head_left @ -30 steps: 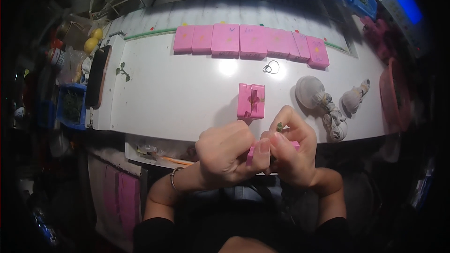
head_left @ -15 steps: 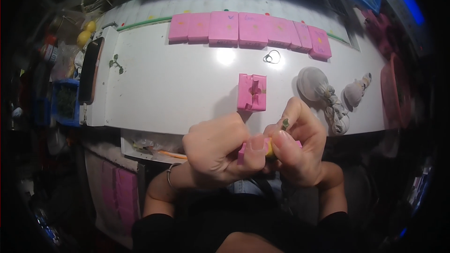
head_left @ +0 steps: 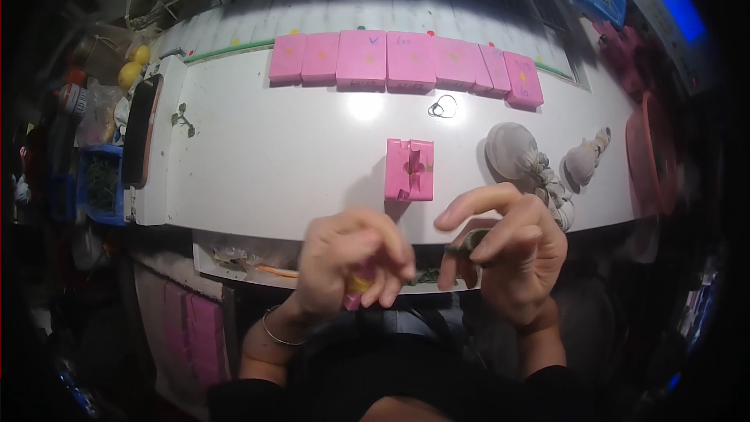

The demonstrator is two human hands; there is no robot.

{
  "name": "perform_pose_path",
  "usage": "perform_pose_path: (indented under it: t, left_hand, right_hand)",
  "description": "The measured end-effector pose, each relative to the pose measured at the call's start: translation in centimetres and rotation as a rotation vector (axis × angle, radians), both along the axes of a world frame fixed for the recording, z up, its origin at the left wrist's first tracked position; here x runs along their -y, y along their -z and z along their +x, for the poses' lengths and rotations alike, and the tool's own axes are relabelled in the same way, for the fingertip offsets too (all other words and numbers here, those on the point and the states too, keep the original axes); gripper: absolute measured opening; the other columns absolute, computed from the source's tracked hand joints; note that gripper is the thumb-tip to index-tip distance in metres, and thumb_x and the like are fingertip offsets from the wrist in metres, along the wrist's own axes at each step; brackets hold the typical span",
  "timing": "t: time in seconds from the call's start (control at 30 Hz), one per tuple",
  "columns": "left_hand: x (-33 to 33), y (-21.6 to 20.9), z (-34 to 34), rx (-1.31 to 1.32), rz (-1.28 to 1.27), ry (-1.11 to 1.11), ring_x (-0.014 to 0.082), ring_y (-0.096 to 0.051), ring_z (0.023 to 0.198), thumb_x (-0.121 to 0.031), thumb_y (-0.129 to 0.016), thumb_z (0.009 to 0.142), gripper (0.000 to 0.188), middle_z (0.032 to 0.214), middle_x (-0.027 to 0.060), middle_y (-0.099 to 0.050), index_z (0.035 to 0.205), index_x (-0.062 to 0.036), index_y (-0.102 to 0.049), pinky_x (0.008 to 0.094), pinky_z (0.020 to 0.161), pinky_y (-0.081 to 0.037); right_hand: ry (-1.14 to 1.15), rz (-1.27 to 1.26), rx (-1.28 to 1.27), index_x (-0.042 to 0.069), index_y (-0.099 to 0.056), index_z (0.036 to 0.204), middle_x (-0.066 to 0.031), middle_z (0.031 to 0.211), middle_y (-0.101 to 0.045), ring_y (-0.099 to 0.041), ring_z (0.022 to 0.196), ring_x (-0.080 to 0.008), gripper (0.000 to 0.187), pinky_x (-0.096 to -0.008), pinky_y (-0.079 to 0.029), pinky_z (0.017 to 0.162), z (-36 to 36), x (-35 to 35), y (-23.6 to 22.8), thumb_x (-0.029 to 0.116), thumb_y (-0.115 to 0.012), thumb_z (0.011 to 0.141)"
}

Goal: The person places parts into a pink mold by hand, secures the mold with a rubber band, and سپس aligns it with others on a tray.

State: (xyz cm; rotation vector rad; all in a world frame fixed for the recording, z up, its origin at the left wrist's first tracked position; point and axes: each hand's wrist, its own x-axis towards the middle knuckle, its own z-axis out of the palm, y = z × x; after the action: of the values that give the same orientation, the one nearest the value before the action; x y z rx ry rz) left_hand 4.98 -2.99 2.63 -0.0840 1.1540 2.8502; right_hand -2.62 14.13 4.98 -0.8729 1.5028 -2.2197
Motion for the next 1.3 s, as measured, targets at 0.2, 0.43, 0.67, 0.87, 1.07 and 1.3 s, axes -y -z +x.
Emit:
perform_pose_path:
  t: [0.2, 0.43, 0.67, 0.87, 1.07, 1.3]
  left_hand:
    - [-2.7, 0.7, 0.6, 0.043, -0.124, -0.042, 0.0061, -0.055, 0.063, -0.013, -0.070, 0.085, 0.046, 0.096, 0.0075, -0.057, 0.122, 0.0032, -0.048, 0.0183, 0.051, -0.042]
    - [-2.6, 0.4, 0.2, 0.016, -0.451, -0.137, 0.0070, -0.059, 0.072, -0.002, -0.071, 0.081, 0.033, 0.101, 0.0079, -0.059, 0.110, 0.0044, -0.057, 0.0187, 0.059, -0.047]
    - [-2.2, 0.3, 0.7, 0.037, -0.539, -0.236, 0.0086, -0.062, 0.079, -0.001, -0.071, 0.081, 0.033, 0.100, 0.0079, -0.062, 0.111, 0.0039, -0.059, 0.0191, 0.061, -0.050]
    - [-2.2, -0.1, 0.5, 0.023, -0.612, -0.201, 0.0062, -0.060, 0.072, 0.000, -0.072, 0.079, 0.035, 0.097, 0.0071, -0.061, 0.112, 0.0026, -0.059, 0.0188, 0.059, -0.048]
    - [-2.1, 0.2, 0.5, -0.031, -0.534, -0.197, 0.0065, -0.059, 0.073, 0.003, -0.069, 0.080, 0.033, 0.101, 0.0075, -0.058, 0.111, 0.0032, -0.059, 0.0183, 0.060, -0.047]
    - [-2.1, 0.7, 0.0, -0.167, -0.616, -0.224, 0.0088, -0.059, 0.079, 0.006, -0.070, 0.075, 0.035, 0.104, 0.0080, -0.055, 0.108, 0.0047, -0.059, 0.0202, 0.066, -0.050]
  right_hand:
    - [0.110, 0.151, -0.057, -0.008, -0.054, 0.111, -0.0151, 0.102, -0.057, -0.060, 0.085, -0.0148, 0.043, -0.0236, -0.049, 0.073, 0.5, 1.4, 1.1, 0.027, -0.032, 0.103]
    - [0.159, 0.359, -0.371, -0.006, -0.053, 0.122, -0.0187, 0.110, -0.055, -0.061, 0.079, -0.0163, 0.043, -0.0250, -0.049, 0.067, 0.1, 0.4, 1.4, 0.030, -0.042, 0.100]
    - [0.322, 0.535, -0.674, -0.002, -0.063, 0.103, -0.0144, 0.083, -0.064, -0.062, 0.060, -0.0178, 0.030, -0.0248, -0.048, 0.049, 0.3, -0.5, 1.2, -0.007, -0.071, 0.074]
    - [0.324, 0.629, -0.823, -0.003, -0.063, 0.098, -0.0120, 0.072, -0.062, -0.061, 0.056, -0.0222, 0.027, -0.0266, -0.047, 0.048, 0.4, -0.9, 0.5, -0.007, -0.069, 0.073]
    - [0.168, 0.751, -0.878, -0.002, -0.064, 0.093, -0.0110, 0.067, -0.059, -0.056, 0.049, -0.0207, 0.015, -0.0276, -0.043, 0.044, -0.1, -1.5, 0.0, -0.001, -0.067, 0.079]
    - [-0.376, 0.708, 0.239, -0.002, -0.064, 0.084, -0.0063, 0.053, -0.052, -0.048, 0.047, -0.0109, 0.024, -0.0255, -0.039, 0.049, -1.2, -2.3, -0.6, 0.014, -0.049, 0.096]
